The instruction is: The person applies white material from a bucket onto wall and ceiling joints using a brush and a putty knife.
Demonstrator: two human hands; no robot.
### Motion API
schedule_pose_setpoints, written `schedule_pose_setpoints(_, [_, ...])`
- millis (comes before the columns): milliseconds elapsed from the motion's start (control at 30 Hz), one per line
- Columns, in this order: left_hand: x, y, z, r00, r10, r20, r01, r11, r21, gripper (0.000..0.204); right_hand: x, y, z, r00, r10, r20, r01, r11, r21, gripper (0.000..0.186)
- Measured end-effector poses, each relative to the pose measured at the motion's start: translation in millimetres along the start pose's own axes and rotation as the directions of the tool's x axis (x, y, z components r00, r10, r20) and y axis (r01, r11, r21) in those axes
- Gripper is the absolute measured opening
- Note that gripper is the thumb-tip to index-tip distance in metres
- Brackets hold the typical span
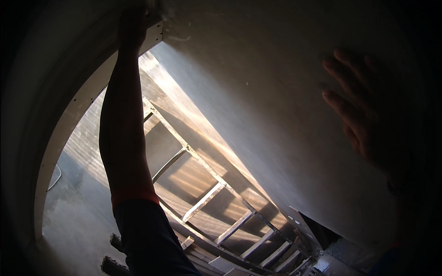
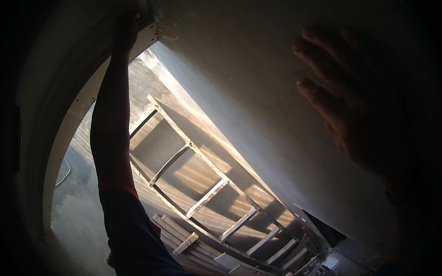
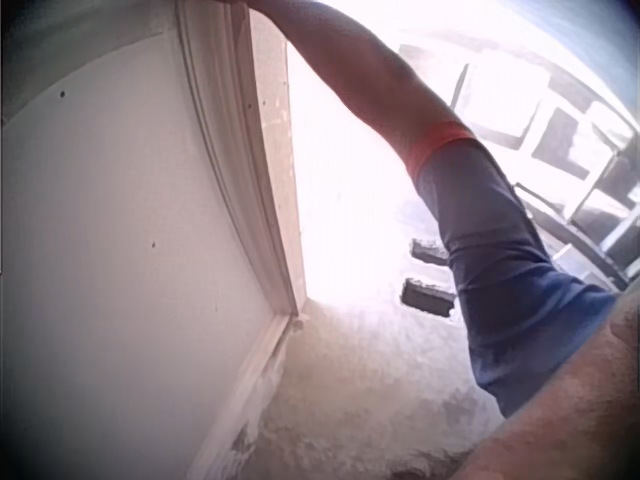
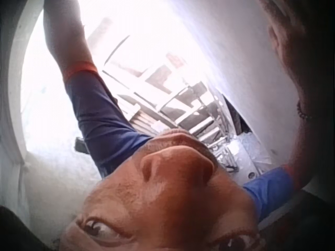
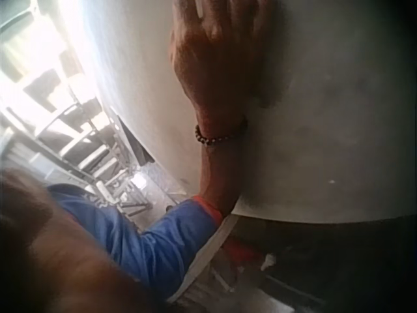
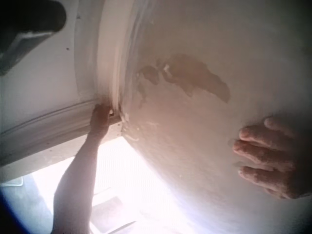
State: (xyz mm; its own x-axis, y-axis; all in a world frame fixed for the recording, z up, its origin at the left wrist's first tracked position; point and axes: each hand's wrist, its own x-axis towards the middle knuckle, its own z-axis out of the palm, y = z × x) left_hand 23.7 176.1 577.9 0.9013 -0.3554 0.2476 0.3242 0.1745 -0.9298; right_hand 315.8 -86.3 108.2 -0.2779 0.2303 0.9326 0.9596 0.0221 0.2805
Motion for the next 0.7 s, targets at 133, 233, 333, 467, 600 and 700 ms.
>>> schedule_pose_setpoints(133, [-9,-5,17,0.999,-0.013,-0.033,0.015,0.998,0.054,0.032,1,-1,-1,1.0,0.0,0.005,0.0,1.0,0.0,0.029])
schedule_pose_setpoints(233, [-31,-33,17,0.999,-0.036,-0.012,0.035,0.997,-0.068,0.036,2,-2,1,1.0,-0.018,-0.011,0.018,1.0,0.011,0.028])
schedule_pose_setpoints(333, [-23,-3,-12,0.928,-0.327,0.177,0.371,0.845,-0.385,0.038,1,-2,3,1.0,-0.009,0.0,0.009,1.0,0.016,0.027])
schedule_pose_setpoints(467, [-4,-4,-29,0.983,-0.164,-0.083,0.148,0.974,-0.171,0.028,-5,-1,-6,0.999,0.034,0.013,-0.034,0.999,-0.018,0.027])
schedule_pose_setpoints(600, [-15,-9,-67,0.995,-0.097,0.015,0.096,0.993,0.061,0.026,2,0,6,1.0,0.0,0.008,0.0,1.0,0.015,0.027])
schedule_pose_setpoints(700, [3,-22,-54,1.0,0.01,-0.016,-0.01,1.0,0.011,0.021,-1,0,0,1.0,0.006,-0.003,-0.006,1.0,0.0,0.027])
